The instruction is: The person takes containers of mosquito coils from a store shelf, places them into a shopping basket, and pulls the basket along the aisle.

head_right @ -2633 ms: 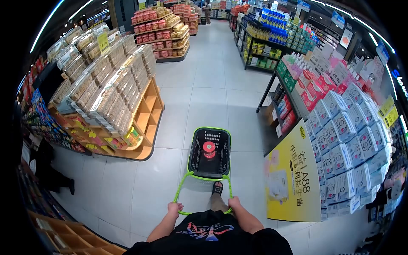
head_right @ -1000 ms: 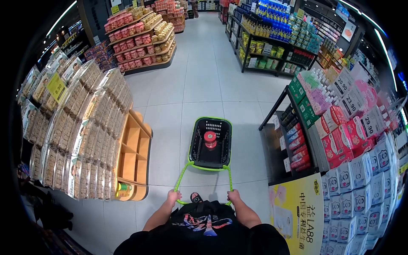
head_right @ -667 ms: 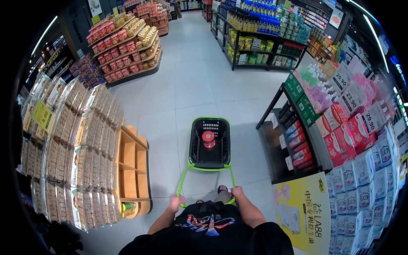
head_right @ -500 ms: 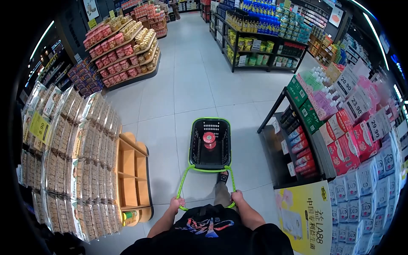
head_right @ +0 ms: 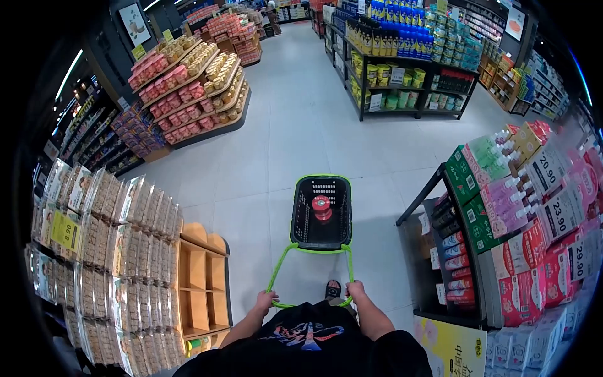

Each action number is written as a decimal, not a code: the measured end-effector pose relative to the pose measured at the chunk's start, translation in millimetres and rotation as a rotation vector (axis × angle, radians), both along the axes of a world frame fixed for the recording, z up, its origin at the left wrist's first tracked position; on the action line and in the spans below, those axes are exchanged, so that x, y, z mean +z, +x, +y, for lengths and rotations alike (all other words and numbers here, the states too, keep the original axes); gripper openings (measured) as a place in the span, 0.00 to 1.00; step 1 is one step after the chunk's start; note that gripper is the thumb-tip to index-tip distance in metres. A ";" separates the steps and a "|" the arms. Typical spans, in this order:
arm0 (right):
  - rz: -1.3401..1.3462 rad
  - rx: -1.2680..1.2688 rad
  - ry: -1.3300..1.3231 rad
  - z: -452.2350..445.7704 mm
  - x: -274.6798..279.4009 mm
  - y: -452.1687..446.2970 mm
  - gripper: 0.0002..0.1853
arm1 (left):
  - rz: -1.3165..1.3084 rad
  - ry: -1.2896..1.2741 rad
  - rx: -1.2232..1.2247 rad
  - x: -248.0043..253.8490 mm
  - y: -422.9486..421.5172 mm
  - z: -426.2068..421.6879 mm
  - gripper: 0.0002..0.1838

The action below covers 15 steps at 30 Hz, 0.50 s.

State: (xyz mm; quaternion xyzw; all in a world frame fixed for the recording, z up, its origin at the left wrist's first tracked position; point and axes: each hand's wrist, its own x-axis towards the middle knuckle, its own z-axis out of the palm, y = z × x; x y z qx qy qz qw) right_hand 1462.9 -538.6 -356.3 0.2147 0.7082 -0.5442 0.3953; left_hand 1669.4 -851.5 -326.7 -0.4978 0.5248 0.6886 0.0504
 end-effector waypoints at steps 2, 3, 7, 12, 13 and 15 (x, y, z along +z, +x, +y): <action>-0.017 -0.019 -0.017 -4.1 4.0 -12.9 0.05 | -0.050 -0.043 -0.052 1.7 -19.2 -3.4 0.14; -0.028 -0.038 -0.024 -4.7 6.8 -18.2 0.05 | -0.056 -0.041 -0.050 -1.0 -24.4 -6.1 0.14; -0.113 -0.057 -0.087 -9.1 4.2 -37.7 0.05 | -0.058 -0.080 -0.007 -9.9 -47.7 -12.9 0.13; -0.118 -0.054 -0.087 -19.0 2.7 -59.5 0.05 | -0.037 0.008 0.021 -17.4 -70.8 -26.7 0.14; -0.119 -0.052 -0.095 -22.0 2.4 -66.5 0.05 | -0.043 0.021 0.032 -16.9 -77.6 -29.4 0.14; -0.100 -0.055 -0.086 -29.5 4.8 -80.5 0.05 | -0.044 0.044 0.037 -23.0 -93.1 -37.1 0.14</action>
